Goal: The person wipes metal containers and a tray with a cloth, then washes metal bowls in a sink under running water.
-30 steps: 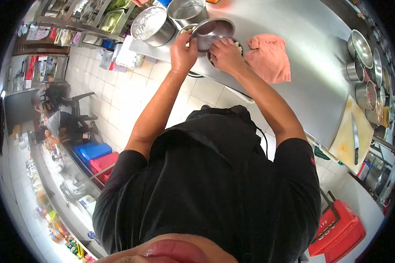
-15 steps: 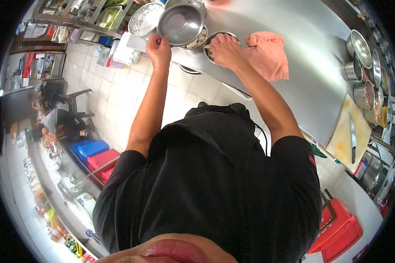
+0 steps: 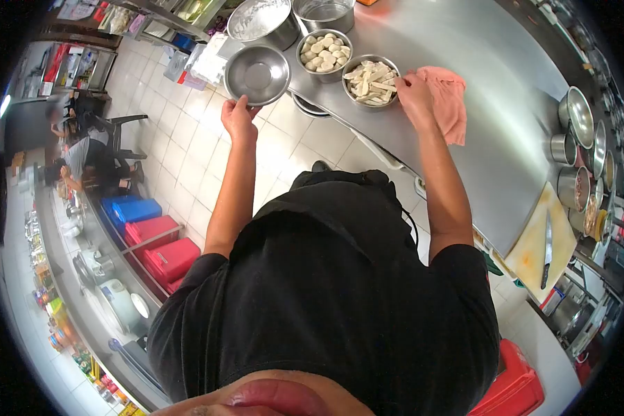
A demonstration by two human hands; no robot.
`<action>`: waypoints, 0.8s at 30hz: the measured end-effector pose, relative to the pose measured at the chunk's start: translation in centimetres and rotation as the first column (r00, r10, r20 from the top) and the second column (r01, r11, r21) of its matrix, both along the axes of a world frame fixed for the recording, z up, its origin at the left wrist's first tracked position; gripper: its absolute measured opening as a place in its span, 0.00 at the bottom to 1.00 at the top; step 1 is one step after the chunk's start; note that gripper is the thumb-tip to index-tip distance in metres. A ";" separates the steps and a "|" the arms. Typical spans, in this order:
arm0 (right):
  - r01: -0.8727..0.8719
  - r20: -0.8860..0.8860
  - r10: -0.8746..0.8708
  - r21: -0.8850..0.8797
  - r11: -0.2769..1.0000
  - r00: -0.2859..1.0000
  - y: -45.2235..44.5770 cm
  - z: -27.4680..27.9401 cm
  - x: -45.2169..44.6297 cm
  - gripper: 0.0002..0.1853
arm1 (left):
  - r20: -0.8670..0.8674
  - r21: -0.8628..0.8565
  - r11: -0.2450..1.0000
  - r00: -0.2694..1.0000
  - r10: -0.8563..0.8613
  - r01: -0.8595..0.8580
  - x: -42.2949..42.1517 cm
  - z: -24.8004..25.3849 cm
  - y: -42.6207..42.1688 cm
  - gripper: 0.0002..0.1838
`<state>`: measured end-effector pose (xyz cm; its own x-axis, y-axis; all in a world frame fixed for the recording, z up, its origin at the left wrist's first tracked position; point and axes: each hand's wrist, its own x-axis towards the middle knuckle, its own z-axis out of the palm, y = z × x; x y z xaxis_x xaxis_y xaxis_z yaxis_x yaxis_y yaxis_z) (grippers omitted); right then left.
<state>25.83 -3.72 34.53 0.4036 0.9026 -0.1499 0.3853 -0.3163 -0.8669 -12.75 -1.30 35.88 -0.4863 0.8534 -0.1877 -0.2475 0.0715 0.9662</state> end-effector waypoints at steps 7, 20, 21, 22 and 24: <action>-0.041 0.038 0.044 -0.087 0.995 0.998 1.6 -6.1 1.7 0.12 | 0.105 -0.107 0.994 0.994 0.016 -0.005 -1.4 -1.7 -3.4 0.11; -0.108 -0.131 0.109 0.016 0.994 0.985 6.1 9.2 -2.2 0.13 | 0.173 -0.181 0.983 0.984 0.041 -0.009 -3.1 -4.4 -6.9 0.12; -0.120 -0.162 0.131 0.073 0.990 0.978 7.4 9.1 -3.2 0.13 | 0.181 -0.176 0.984 0.983 0.040 -0.007 -3.0 -4.3 -7.0 0.12; -0.137 -0.205 0.152 0.089 0.987 0.967 8.5 9.1 -4.4 0.13 | 0.189 -0.172 0.985 0.981 0.041 -0.007 -3.0 -4.3 -7.0 0.12; -0.154 -0.237 0.181 0.125 0.980 0.955 10.2 8.7 -6.7 0.14 | 0.188 -0.176 0.984 0.982 0.027 0.006 -3.2 -4.4 -7.1 0.12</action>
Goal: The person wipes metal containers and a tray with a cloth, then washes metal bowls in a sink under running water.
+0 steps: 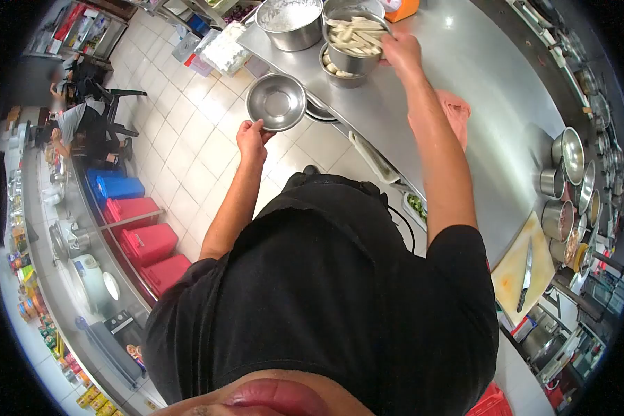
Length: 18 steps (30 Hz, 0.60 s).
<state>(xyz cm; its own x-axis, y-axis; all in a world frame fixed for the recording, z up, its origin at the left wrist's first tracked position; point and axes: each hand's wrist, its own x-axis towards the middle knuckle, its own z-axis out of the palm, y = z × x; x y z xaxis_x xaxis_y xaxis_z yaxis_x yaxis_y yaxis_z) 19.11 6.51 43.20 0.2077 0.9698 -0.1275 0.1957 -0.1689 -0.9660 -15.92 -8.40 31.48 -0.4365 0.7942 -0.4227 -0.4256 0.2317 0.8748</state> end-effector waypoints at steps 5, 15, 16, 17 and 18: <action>0.055 0.184 -0.035 -0.108 0.993 0.982 2.9 -5.2 -2.7 0.15 | -0.012 -0.025 1.000 1.000 0.015 -0.015 -1.2 -0.5 -1.0 0.12; 0.119 0.209 -0.091 -0.128 0.985 0.974 2.5 -5.7 -2.0 0.15 | 0.016 -0.102 0.990 0.995 0.102 -0.100 -3.6 -3.3 -3.9 0.11; 0.112 0.197 -0.089 -0.108 0.988 0.976 2.3 -6.1 -1.8 0.15 | 0.015 -0.108 0.990 0.996 0.093 -0.091 -3.5 -3.3 -3.8 0.11; 0.108 0.185 -0.091 -0.084 0.991 0.979 2.5 -6.3 -1.7 0.16 | 0.015 -0.110 0.991 0.997 0.082 -0.080 -3.4 -3.3 -3.5 0.11; 0.103 0.175 -0.092 -0.057 0.993 0.980 2.5 -6.4 -1.2 0.16 | 0.022 -0.095 0.994 0.998 0.064 -0.062 -3.3 -3.4 -3.1 0.11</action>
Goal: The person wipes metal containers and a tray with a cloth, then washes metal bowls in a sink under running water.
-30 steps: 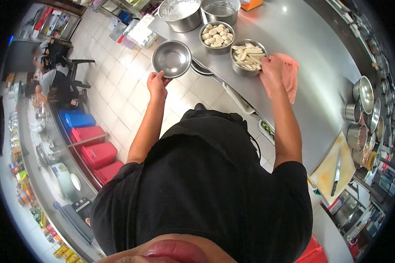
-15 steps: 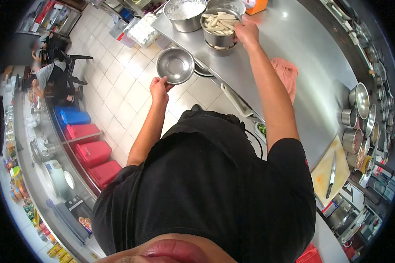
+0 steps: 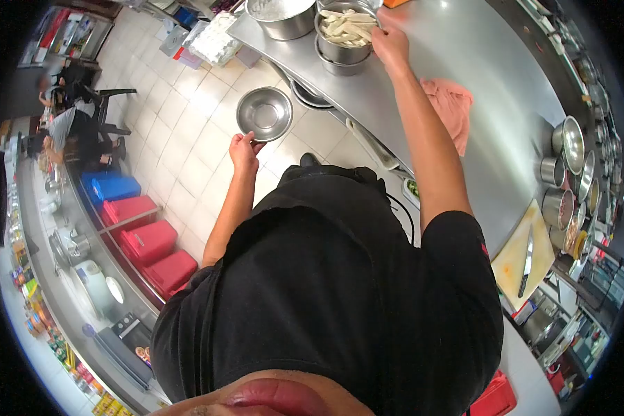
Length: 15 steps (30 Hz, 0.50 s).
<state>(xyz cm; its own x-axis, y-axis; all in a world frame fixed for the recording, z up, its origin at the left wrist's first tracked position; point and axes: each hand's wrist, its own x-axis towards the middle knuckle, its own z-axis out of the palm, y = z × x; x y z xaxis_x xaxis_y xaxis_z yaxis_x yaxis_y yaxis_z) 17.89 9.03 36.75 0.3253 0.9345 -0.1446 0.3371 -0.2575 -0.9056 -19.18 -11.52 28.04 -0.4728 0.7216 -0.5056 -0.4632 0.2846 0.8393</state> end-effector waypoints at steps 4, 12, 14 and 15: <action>0.023 0.140 -0.040 0.123 0.992 0.989 -2.0 -0.6 4.7 0.20 | 0.025 0.029 0.999 0.999 -0.043 0.042 0.5 -0.5 0.8 0.12; -0.258 0.922 -0.026 0.136 0.957 0.387 -15.9 -11.1 18.4 0.29 | 0.025 -0.032 0.998 0.998 -0.059 0.060 0.0 -0.5 0.7 0.12; -0.159 0.838 0.042 0.054 0.986 0.545 -15.0 -9.1 16.0 0.28 | 0.009 -0.037 0.997 0.998 -0.064 0.065 0.0 -0.9 0.8 0.12; -0.108 0.781 0.069 -0.003 0.994 0.620 -15.0 -7.9 14.0 0.27 | 0.000 -0.047 0.996 0.997 -0.074 0.074 0.0 -1.1 0.3 0.12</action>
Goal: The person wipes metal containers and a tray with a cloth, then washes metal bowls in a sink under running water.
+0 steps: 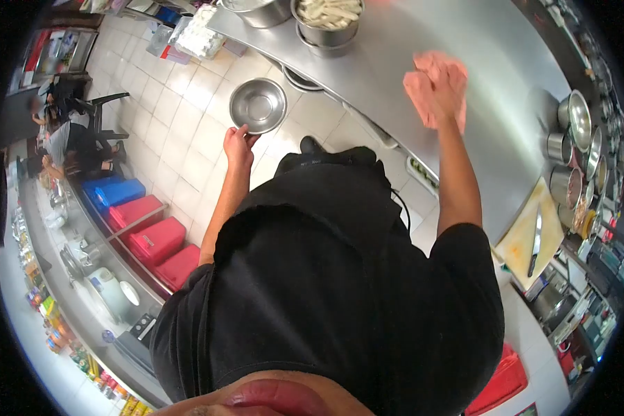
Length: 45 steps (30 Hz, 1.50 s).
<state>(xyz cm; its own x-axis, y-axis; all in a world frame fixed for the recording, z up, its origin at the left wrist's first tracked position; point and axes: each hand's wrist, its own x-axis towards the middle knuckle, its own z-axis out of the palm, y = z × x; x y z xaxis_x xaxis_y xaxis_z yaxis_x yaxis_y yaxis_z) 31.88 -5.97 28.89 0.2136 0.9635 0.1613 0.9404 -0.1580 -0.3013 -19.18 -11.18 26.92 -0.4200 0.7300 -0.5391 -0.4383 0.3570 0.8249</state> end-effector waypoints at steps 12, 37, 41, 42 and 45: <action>-0.517 -0.012 0.537 0.254 0.817 0.843 0.5 -0.9 -18.2 0.27 | -0.025 -0.017 0.987 0.987 -0.159 0.158 4.5 -0.7 0.9 0.12; 0.041 0.329 -0.081 0.127 0.991 0.941 -21.2 -5.4 17.1 0.24 | -0.003 -0.028 0.962 0.962 -0.271 0.271 10.0 0.9 -3.0 0.13; 0.134 -0.536 -0.029 0.158 0.978 0.844 -15.8 0.5 1.9 0.19 | -0.003 -0.012 0.934 0.934 -0.358 0.358 10.7 2.1 -1.8 0.12; 0.114 -0.640 0.033 0.187 0.976 0.767 -14.3 2.1 -1.4 0.17 | -0.009 -0.024 0.923 0.923 -0.384 0.383 11.0 2.8 -1.5 0.12; -0.132 -0.646 0.419 0.443 0.887 0.638 -9.2 5.1 -8.9 0.12 | -0.024 -0.012 0.879 0.879 -0.477 0.476 11.6 3.5 -0.5 0.12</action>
<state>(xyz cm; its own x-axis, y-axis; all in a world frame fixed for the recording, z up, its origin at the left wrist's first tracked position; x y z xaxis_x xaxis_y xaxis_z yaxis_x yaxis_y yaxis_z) 23.02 -15.16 34.03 0.1310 0.9118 0.3892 0.3921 0.3130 -0.8650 -7.62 -11.65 30.45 -0.0358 0.8424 -0.5377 -0.1928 0.5221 0.8308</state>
